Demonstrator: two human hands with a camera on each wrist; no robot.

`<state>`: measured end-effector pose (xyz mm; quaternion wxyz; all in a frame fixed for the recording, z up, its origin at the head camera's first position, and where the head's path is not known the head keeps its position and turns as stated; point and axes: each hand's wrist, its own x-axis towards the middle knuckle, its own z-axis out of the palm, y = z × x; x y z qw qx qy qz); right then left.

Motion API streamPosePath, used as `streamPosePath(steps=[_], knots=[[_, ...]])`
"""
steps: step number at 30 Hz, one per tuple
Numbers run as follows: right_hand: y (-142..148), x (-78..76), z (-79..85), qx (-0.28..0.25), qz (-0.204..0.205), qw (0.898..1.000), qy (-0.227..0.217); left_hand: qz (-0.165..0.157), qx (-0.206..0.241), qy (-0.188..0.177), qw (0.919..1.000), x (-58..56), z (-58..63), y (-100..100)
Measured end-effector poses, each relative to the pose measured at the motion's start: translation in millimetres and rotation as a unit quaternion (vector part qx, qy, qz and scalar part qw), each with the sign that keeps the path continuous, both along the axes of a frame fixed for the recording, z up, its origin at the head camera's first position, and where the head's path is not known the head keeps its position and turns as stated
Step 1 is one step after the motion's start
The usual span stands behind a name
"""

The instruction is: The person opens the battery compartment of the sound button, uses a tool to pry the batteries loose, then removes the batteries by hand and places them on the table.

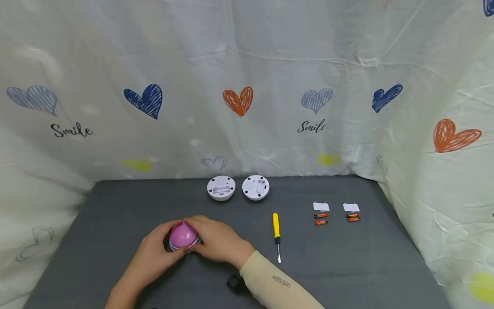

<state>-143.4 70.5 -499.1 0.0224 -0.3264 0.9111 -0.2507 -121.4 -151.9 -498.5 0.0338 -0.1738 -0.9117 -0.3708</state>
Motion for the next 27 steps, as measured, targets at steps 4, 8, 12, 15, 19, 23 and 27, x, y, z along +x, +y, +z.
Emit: streamPosePath(steps=[4,8,12,15,19,23,27], knots=[[16.3,4.8,1.3,-0.016,-0.009,1.0,-0.006,-0.015,0.007,-0.007,0.9998,-1.8,0.5,13.4],[35.0,12.9,-0.9,-0.031,-0.017,0.999,-0.005,-0.033,0.019,-0.017,0.9991,-0.1,-2.0,29.3],[49.2,22.4,-2.3,-0.038,-0.014,0.999,-0.009,-0.042,0.028,-0.018,0.9986,6.6,-4.3,40.4],[61.0,28.5,-2.3,-0.036,-0.018,0.999,-0.016,-0.052,0.031,-0.016,0.998,8.9,-6.2,49.1],[75.1,34.5,-2.2,-0.032,-0.026,0.999,-0.023,-0.067,0.029,-0.013,0.9973,9.1,-8.0,59.5],[88.4,39.5,-1.8,-0.031,-0.033,0.998,-0.038,-0.081,0.027,-0.011,0.9963,7.6,-8.7,70.2],[102.1,44.2,-2.2,-0.036,-0.041,0.997,-0.058,-0.098,0.029,-0.013,0.9947,7.7,-9.4,82.2]])
